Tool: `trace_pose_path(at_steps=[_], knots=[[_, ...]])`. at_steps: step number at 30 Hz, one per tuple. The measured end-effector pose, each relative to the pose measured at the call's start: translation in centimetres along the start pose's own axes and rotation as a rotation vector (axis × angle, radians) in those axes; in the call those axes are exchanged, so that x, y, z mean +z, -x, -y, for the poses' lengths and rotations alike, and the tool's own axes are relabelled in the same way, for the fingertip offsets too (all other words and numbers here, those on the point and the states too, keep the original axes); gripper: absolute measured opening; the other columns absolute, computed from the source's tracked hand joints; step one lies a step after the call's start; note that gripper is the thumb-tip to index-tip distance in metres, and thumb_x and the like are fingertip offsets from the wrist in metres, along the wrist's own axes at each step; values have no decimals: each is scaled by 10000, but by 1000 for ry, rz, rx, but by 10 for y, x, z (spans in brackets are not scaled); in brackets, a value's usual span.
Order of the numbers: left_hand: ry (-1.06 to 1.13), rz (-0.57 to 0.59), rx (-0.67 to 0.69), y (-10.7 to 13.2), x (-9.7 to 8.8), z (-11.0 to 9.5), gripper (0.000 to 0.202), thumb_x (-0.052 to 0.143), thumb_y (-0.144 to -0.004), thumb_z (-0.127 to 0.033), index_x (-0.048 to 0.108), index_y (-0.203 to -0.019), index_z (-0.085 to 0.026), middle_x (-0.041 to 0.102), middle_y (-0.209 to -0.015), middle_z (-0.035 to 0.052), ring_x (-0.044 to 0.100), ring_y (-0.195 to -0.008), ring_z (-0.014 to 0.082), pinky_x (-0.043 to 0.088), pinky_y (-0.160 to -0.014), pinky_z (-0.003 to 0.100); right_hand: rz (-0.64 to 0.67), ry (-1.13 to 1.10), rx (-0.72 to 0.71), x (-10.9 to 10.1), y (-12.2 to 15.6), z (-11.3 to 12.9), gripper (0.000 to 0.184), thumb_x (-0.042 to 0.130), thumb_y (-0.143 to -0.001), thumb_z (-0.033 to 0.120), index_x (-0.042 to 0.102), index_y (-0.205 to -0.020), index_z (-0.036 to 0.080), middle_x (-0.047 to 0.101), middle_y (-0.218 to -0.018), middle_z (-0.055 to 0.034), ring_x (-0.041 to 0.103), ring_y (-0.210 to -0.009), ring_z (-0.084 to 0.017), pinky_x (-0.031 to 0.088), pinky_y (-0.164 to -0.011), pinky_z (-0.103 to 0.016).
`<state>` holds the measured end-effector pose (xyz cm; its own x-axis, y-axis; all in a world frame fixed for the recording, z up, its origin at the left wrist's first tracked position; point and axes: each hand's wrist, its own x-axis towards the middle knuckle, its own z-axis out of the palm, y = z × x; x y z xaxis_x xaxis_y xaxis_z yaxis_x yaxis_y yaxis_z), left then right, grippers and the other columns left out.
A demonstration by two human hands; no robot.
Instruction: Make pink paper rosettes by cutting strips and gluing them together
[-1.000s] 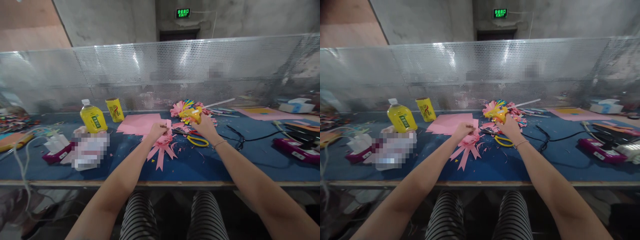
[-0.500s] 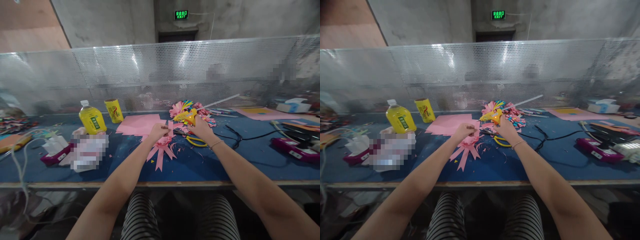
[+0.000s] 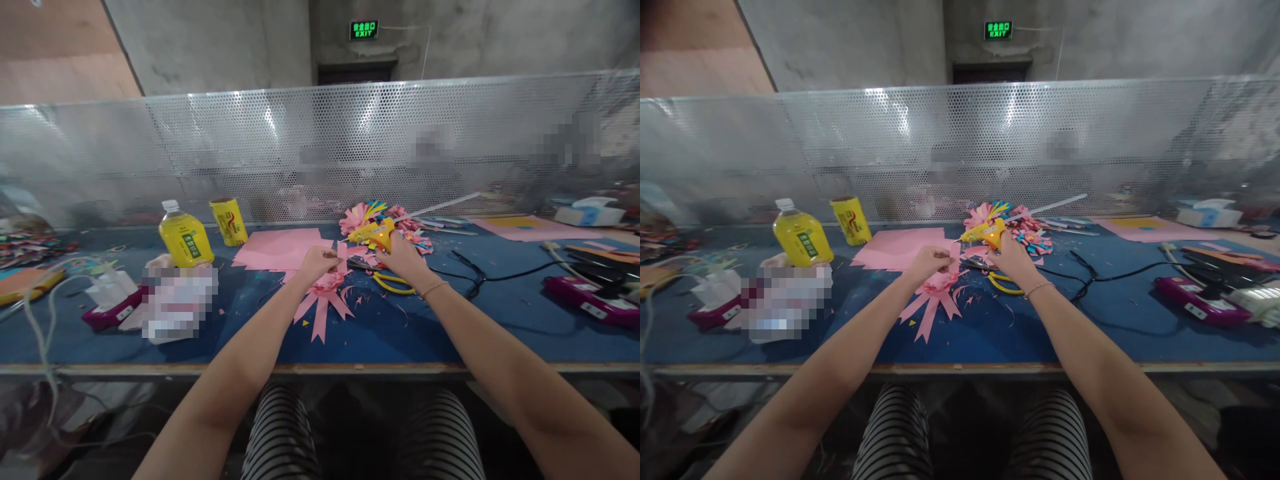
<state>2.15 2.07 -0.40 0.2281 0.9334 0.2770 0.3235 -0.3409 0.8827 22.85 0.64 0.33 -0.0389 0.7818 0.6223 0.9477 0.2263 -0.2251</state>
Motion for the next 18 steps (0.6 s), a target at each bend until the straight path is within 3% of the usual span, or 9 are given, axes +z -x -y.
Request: trace_pose_path(at_steps=[18], knots=[[27, -25, -18, -1, -3, 2, 130, 626, -585, -244, 600, -606, -118, 523, -438, -20, 495, -441, 77, 412, -476, 200, 27, -21, 33, 2, -4, -8, 313, 446, -713, 332, 435, -949, 127, 593, -822, -128, 576, -748, -252, 385, -569, -286]])
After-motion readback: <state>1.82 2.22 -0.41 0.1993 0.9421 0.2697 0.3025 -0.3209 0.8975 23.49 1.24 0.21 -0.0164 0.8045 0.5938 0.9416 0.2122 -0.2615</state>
